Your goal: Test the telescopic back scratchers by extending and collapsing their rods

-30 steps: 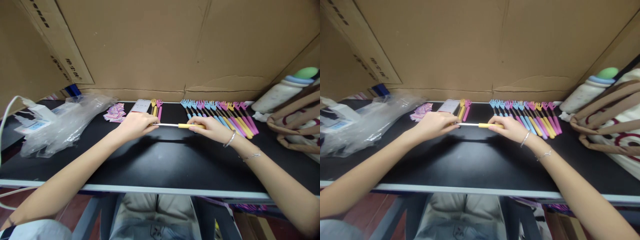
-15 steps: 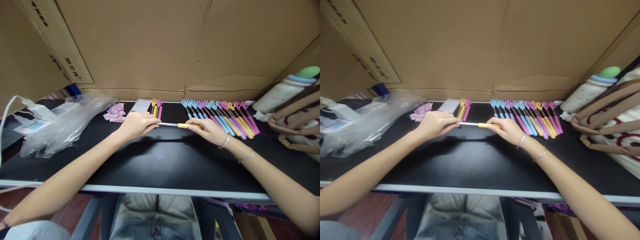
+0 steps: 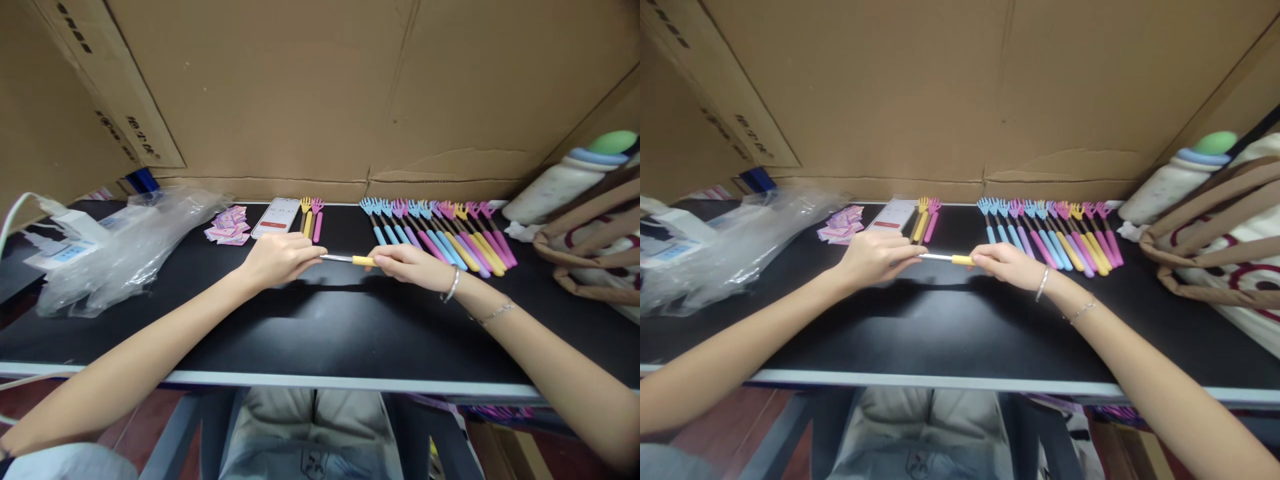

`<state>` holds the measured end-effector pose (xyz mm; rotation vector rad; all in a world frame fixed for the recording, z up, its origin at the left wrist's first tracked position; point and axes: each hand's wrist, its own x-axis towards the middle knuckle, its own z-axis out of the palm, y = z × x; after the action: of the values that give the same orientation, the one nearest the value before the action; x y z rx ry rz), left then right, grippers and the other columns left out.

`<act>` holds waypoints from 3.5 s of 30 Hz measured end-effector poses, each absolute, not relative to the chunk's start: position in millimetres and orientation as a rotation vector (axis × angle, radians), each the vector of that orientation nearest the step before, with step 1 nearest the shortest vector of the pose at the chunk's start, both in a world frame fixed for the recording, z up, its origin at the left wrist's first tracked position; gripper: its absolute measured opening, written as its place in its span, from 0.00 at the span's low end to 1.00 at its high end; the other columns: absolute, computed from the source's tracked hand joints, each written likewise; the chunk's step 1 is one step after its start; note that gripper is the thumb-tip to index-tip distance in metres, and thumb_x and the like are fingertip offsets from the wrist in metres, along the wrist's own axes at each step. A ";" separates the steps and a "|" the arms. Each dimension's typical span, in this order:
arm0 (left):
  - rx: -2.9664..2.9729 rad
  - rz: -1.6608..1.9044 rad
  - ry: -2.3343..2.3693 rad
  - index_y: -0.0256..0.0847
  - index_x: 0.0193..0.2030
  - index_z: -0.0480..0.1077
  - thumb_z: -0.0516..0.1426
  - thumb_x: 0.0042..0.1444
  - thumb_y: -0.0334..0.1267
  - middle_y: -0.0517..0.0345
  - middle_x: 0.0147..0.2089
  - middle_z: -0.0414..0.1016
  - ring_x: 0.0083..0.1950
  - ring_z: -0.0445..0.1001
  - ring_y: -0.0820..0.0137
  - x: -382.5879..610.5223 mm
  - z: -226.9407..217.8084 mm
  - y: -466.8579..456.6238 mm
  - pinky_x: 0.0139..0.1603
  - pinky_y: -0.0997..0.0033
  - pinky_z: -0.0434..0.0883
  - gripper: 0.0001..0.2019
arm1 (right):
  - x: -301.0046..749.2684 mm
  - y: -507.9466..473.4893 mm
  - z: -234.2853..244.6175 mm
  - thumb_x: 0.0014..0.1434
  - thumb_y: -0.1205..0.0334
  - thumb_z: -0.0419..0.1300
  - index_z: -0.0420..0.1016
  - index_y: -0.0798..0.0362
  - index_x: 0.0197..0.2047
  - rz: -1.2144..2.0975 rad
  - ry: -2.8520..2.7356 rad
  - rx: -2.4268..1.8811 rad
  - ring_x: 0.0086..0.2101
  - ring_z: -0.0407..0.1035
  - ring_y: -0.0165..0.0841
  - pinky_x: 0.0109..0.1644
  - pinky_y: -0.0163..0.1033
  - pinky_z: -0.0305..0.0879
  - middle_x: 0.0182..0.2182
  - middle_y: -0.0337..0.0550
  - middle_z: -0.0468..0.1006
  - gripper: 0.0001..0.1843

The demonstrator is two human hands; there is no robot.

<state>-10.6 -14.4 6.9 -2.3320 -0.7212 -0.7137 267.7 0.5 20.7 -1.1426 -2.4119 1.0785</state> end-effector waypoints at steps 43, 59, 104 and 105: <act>-3.365 -0.360 -1.469 0.38 0.43 0.74 0.48 0.61 0.49 0.60 0.27 0.70 0.28 0.66 0.75 -23.6 25.5 -2.8 0.30 0.79 0.59 0.19 | 258.3 -9.7 10.2 0.65 0.54 0.45 0.74 0.51 0.39 -0.281 -2.509 -1.082 0.28 0.70 0.28 0.29 0.33 0.54 0.31 0.39 0.80 0.18; -2.884 -0.647 -1.289 0.45 0.43 0.77 0.52 0.60 0.48 0.60 0.32 0.79 0.27 0.70 0.76 -16.9 18.1 -9.2 0.26 0.79 0.56 0.16 | 259.8 -9.1 10.7 0.65 0.46 0.43 0.75 0.50 0.45 -0.143 -2.548 -1.152 0.27 0.68 0.31 0.29 0.35 0.51 0.30 0.42 0.79 0.24; -2.450 -0.699 -0.941 0.45 0.37 0.74 0.52 0.61 0.44 0.62 0.26 0.75 0.29 0.71 0.74 1.7 11.9 -27.2 0.23 0.73 0.50 0.11 | 253.2 -9.2 20.9 0.59 0.44 0.49 0.69 0.55 0.32 0.899 -2.321 -1.205 0.20 0.54 0.25 0.25 0.33 0.50 0.18 0.34 0.61 0.22; -2.470 -0.693 -0.981 0.45 0.37 0.74 0.52 0.61 0.45 0.62 0.28 0.76 0.30 0.72 0.74 0.5 13.2 -26.6 0.24 0.74 0.51 0.11 | 253.1 -10.3 21.6 0.60 0.45 0.49 0.70 0.55 0.33 0.754 -2.349 -1.212 0.21 0.55 0.26 0.26 0.33 0.50 0.19 0.35 0.64 0.21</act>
<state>0.5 -26.6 13.2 -2.4698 -0.9806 -0.6932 253.1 -10.3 21.6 -1.2123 -2.3485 0.7541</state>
